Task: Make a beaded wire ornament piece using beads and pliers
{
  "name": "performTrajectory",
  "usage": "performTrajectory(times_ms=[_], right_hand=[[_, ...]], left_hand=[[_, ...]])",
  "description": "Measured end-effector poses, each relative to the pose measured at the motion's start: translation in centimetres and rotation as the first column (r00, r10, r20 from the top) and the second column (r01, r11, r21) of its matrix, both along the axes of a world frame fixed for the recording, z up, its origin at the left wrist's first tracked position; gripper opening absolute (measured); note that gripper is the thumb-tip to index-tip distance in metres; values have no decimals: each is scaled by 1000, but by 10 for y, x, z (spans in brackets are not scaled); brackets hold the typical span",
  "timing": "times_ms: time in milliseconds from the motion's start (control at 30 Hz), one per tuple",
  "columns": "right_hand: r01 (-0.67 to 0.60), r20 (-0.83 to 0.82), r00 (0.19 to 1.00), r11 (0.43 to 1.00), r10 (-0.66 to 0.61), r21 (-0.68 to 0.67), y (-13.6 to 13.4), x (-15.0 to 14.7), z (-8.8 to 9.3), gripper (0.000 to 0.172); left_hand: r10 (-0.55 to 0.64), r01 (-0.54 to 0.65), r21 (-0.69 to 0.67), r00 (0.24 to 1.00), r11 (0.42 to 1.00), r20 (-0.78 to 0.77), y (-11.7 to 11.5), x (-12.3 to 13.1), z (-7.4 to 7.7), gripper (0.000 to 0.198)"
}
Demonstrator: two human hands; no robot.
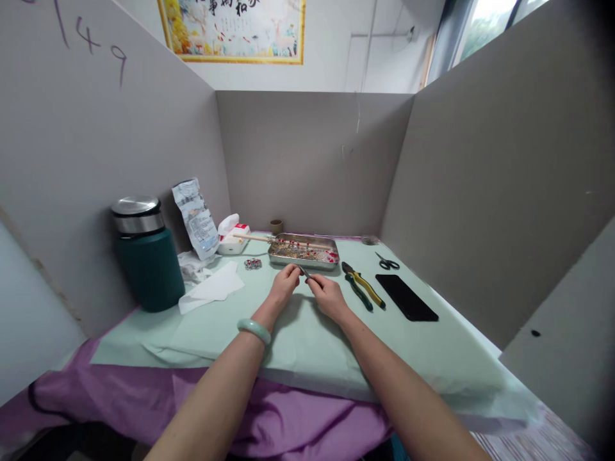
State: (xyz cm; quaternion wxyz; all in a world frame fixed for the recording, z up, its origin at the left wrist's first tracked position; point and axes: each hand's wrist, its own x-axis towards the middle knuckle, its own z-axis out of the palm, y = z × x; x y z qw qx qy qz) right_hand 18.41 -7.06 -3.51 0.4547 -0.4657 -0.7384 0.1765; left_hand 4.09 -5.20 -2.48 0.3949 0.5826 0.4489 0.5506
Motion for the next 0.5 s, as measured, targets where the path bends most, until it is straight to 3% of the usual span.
performTrajectory(times_ms=[100,300,400,500], right_hand=[[21,64,998,999,-22,26,-1,0,-1,30],[186,275,936,973,-218,139,-6,-5,-3,25],[147,215,964,987,-158,69,-4,-4,-3,26],[94,114,989,996,-93,0,0,-2,-3,28]], left_hand=[[12,-11,16,998,1000,-55,0,-1,0,15],[153,-131,111,963,985,-222,4,-5,-2,15],[107,-97,71,983,993,-146,3,-4,-3,15],[-41,43,-36,999,998,35,0,-2,-2,20]])
